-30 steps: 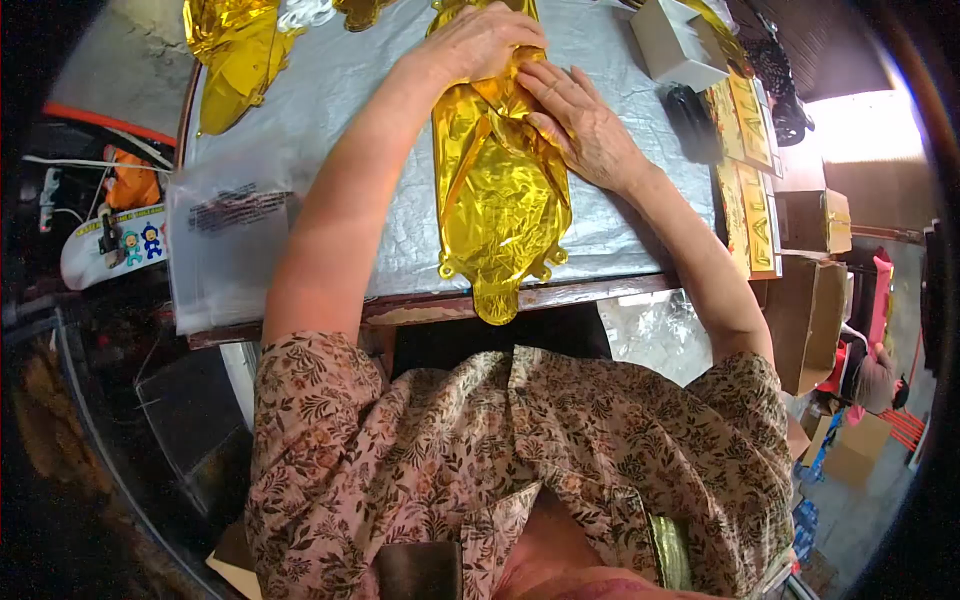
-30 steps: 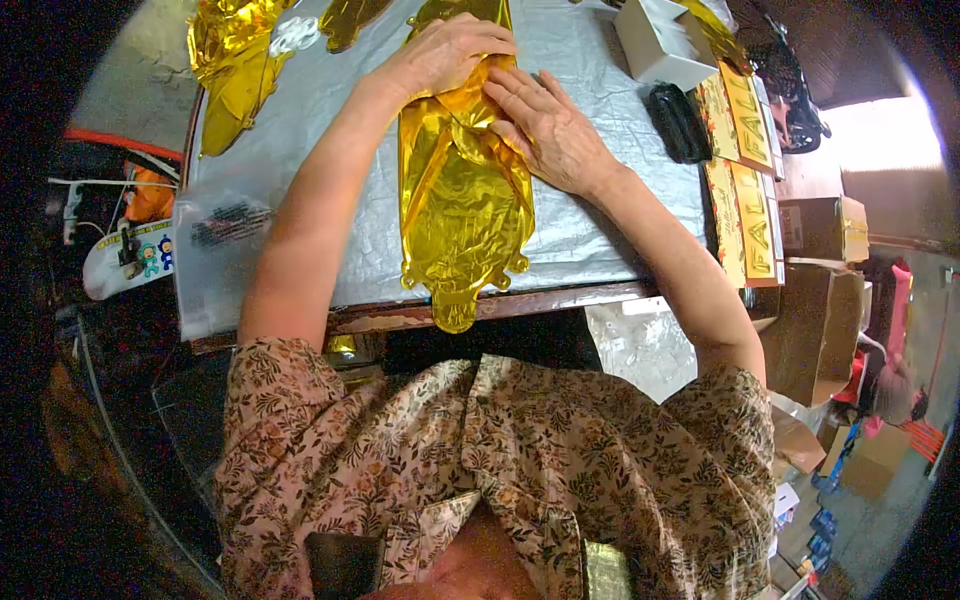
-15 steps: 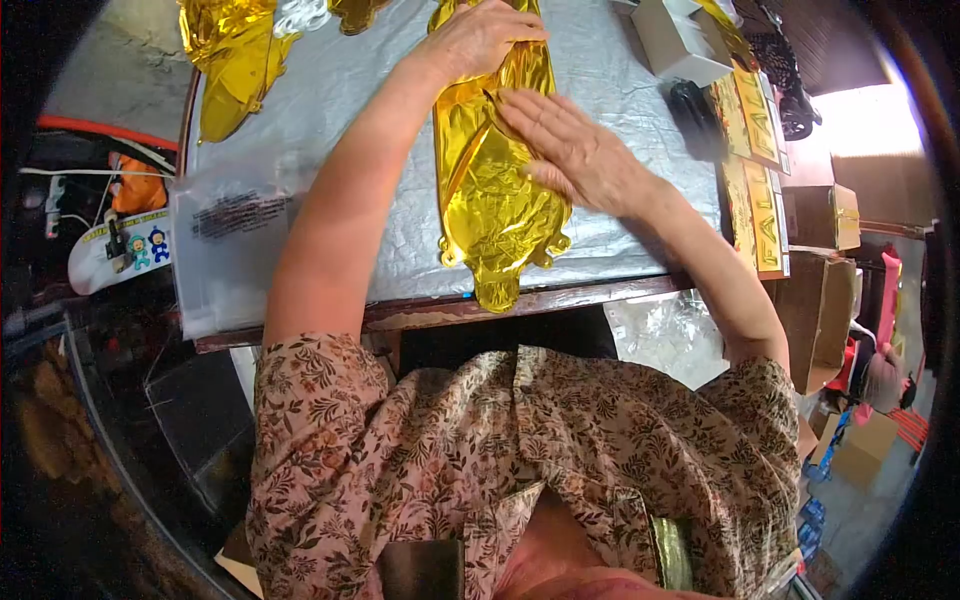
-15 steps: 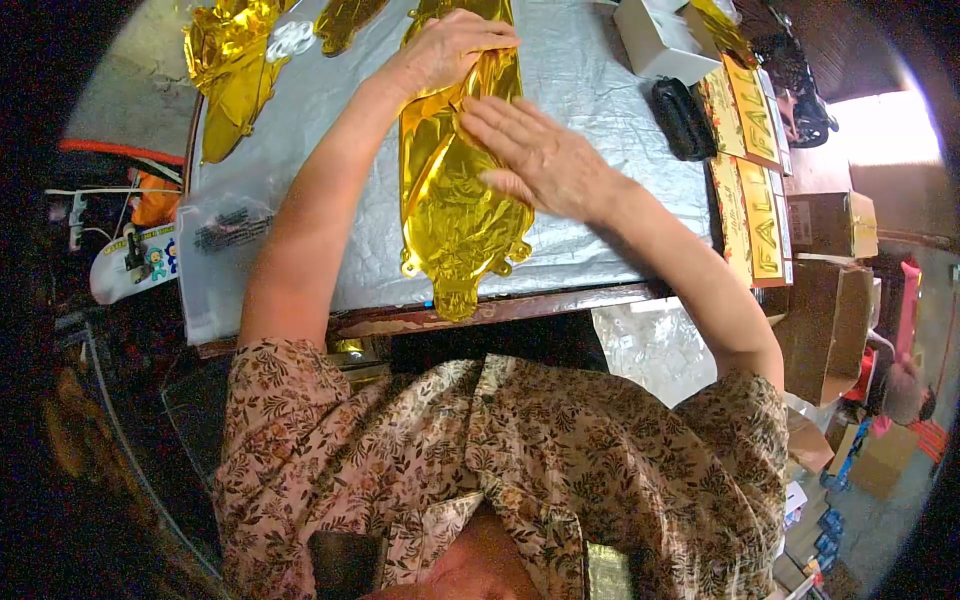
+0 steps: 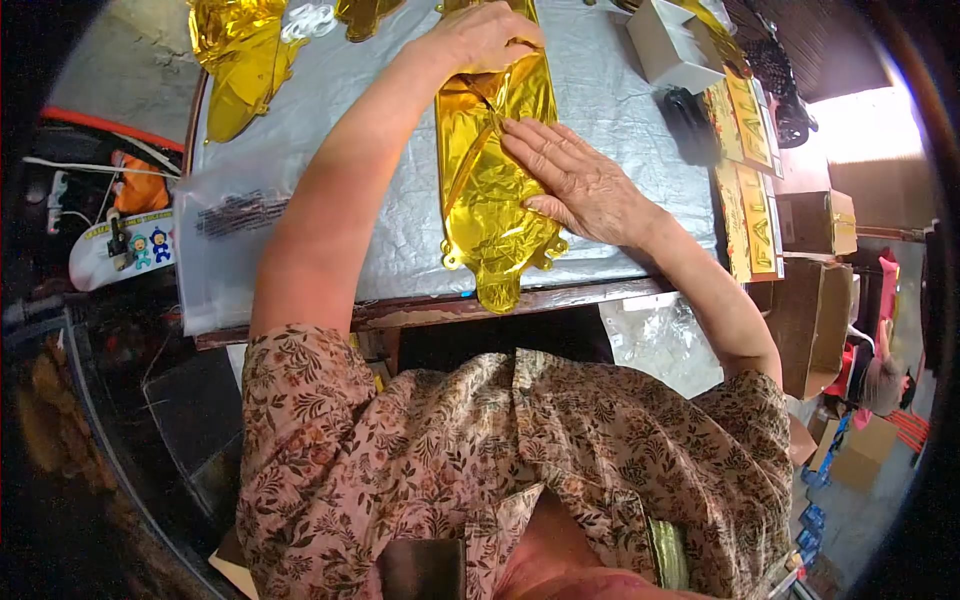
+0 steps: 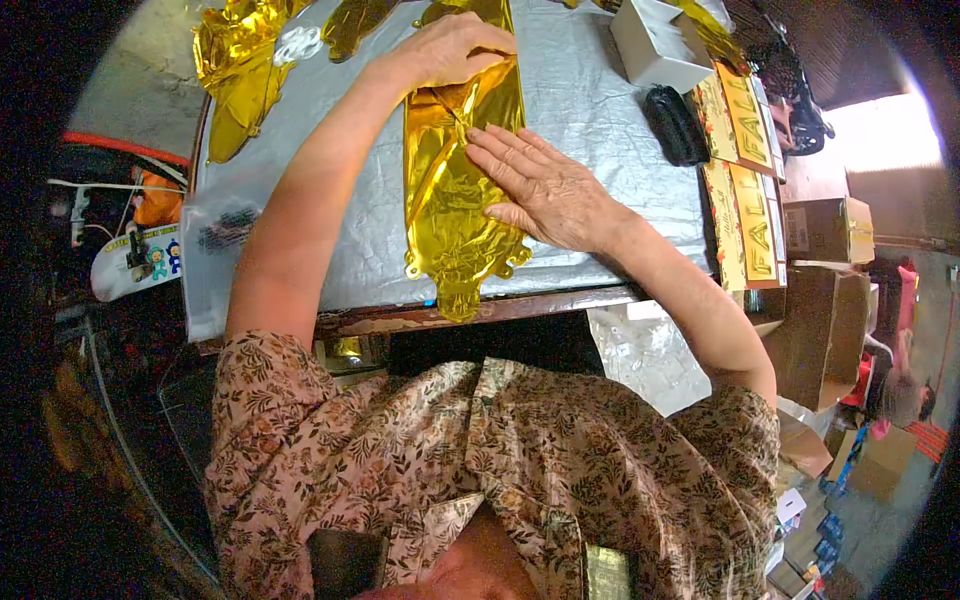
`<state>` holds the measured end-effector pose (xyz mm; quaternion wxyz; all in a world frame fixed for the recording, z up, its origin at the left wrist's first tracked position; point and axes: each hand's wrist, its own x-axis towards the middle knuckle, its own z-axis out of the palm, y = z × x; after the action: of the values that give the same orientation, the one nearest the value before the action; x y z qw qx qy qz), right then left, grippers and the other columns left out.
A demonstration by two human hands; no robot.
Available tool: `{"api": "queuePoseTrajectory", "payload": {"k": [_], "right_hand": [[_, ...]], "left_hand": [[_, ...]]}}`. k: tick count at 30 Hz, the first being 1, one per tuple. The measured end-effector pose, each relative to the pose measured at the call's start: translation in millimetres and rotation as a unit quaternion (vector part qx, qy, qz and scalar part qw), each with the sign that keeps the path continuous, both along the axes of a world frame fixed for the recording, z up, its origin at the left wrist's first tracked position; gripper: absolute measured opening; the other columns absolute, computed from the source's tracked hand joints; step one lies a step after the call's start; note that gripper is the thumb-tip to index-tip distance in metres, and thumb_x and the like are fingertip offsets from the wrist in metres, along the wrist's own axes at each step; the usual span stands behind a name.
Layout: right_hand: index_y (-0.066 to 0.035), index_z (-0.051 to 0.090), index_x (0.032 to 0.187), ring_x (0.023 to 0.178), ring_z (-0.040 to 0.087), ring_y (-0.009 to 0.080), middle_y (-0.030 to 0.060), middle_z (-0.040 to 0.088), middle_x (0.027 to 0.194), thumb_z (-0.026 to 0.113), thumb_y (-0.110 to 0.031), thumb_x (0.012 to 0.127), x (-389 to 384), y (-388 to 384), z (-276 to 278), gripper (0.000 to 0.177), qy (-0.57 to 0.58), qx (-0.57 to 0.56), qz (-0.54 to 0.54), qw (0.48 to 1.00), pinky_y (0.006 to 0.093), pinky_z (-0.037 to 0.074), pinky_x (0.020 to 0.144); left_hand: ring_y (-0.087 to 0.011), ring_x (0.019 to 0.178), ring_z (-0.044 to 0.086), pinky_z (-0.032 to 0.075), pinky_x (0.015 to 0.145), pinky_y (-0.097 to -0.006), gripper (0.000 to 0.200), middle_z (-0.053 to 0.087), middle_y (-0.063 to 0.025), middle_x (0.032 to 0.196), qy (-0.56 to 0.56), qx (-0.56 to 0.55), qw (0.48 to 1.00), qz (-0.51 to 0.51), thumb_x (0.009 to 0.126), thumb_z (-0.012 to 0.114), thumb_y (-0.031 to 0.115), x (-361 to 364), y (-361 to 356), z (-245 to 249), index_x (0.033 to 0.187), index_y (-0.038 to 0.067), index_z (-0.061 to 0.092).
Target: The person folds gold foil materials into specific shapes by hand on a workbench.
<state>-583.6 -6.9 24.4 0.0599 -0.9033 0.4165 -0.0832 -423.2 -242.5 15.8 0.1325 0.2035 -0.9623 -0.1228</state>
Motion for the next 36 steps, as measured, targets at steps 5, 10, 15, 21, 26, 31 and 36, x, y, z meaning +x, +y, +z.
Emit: {"api": "queuePoseTrajectory", "payload": {"k": [5, 10, 15, 21, 26, 31, 36], "right_hand": [[-0.006, 0.037, 0.157, 0.151, 0.034, 0.0348, 0.0176, 0.040, 0.161, 0.046, -0.038, 0.108, 1, -12, 10, 0.059, -0.088, 0.012, -0.044, 0.995, 0.0492, 0.021, 0.128], [-0.009, 0.051, 0.147, 0.147, 0.042, 0.0325, 0.0120, 0.052, 0.153, 0.050, -0.024, 0.108, -13, -68, -5, 0.042, -0.048, -0.164, -0.142, 0.975, 0.0524, 0.026, 0.124], [-0.011, 0.052, 0.145, 0.147, 0.041, 0.0315, 0.0073, 0.054, 0.152, 0.050, -0.026, 0.108, -27, -94, -20, 0.040, 0.012, -0.198, -0.152, 0.968, 0.0543, 0.025, 0.123], [-0.010, 0.053, 0.144, 0.147, 0.042, 0.0309, 0.0074, 0.054, 0.151, 0.050, -0.026, 0.108, -27, -92, -33, 0.040, 0.016, -0.182, -0.166, 0.969, 0.0578, 0.023, 0.123], [-0.009, 0.052, 0.145, 0.146, 0.042, 0.0305, 0.0089, 0.054, 0.151, 0.050, -0.026, 0.108, -25, -91, -34, 0.041, 0.004, -0.177, -0.167, 0.970, 0.0586, 0.023, 0.123], [-0.008, 0.052, 0.145, 0.146, 0.044, 0.0300, 0.0095, 0.054, 0.151, 0.051, -0.025, 0.107, -24, -88, -32, 0.041, -0.007, -0.162, -0.179, 0.970, 0.0588, 0.024, 0.122], [-0.008, 0.053, 0.145, 0.145, 0.044, 0.0298, 0.0099, 0.054, 0.152, 0.052, -0.025, 0.107, -25, -88, -36, 0.042, -0.032, -0.157, -0.181, 0.970, 0.0589, 0.024, 0.122]], "left_hand": [[-0.0329, 0.114, 0.066, 0.052, 0.102, -0.0419, 0.031, 0.071, -0.0088, 0.126, 0.083, -0.053, 0.994, -0.050, 0.097, 0.064, 0.024, 3, -3, -11, 0.125, 0.012, 0.071], [-0.0290, 0.118, 0.067, 0.053, 0.102, -0.0375, 0.031, 0.071, -0.0092, 0.130, 0.222, -0.020, 0.975, -0.016, 0.098, 0.064, 0.020, 17, -2, -4, 0.128, 0.012, 0.070], [-0.0282, 0.118, 0.068, 0.053, 0.102, -0.0350, 0.028, 0.074, -0.0092, 0.124, 0.234, -0.058, 0.965, 0.108, 0.099, 0.062, 0.015, 74, 3, 8, 0.126, 0.013, 0.072], [-0.0280, 0.110, 0.069, 0.053, 0.097, -0.0363, 0.027, 0.075, -0.0083, 0.120, 0.236, -0.011, 0.956, 0.173, 0.100, 0.062, 0.014, 107, 20, -11, 0.124, 0.014, 0.074], [-0.0288, 0.109, 0.068, 0.052, 0.098, -0.0368, 0.026, 0.075, -0.0082, 0.119, 0.255, -0.017, 0.952, 0.166, 0.099, 0.063, 0.014, 97, 24, -25, 0.122, 0.014, 0.075], [-0.0293, 0.111, 0.068, 0.051, 0.101, -0.0393, 0.024, 0.076, -0.0060, 0.116, 0.241, -0.079, 0.956, 0.151, 0.093, 0.071, 0.017, 89, 32, -35, 0.115, 0.011, 0.076], [-0.0308, 0.116, 0.066, 0.050, 0.103, -0.0408, 0.034, 0.071, -0.0076, 0.128, 0.237, -0.095, 0.952, 0.167, 0.091, 0.074, 0.021, 89, 31, -39, 0.124, 0.012, 0.072]]}}
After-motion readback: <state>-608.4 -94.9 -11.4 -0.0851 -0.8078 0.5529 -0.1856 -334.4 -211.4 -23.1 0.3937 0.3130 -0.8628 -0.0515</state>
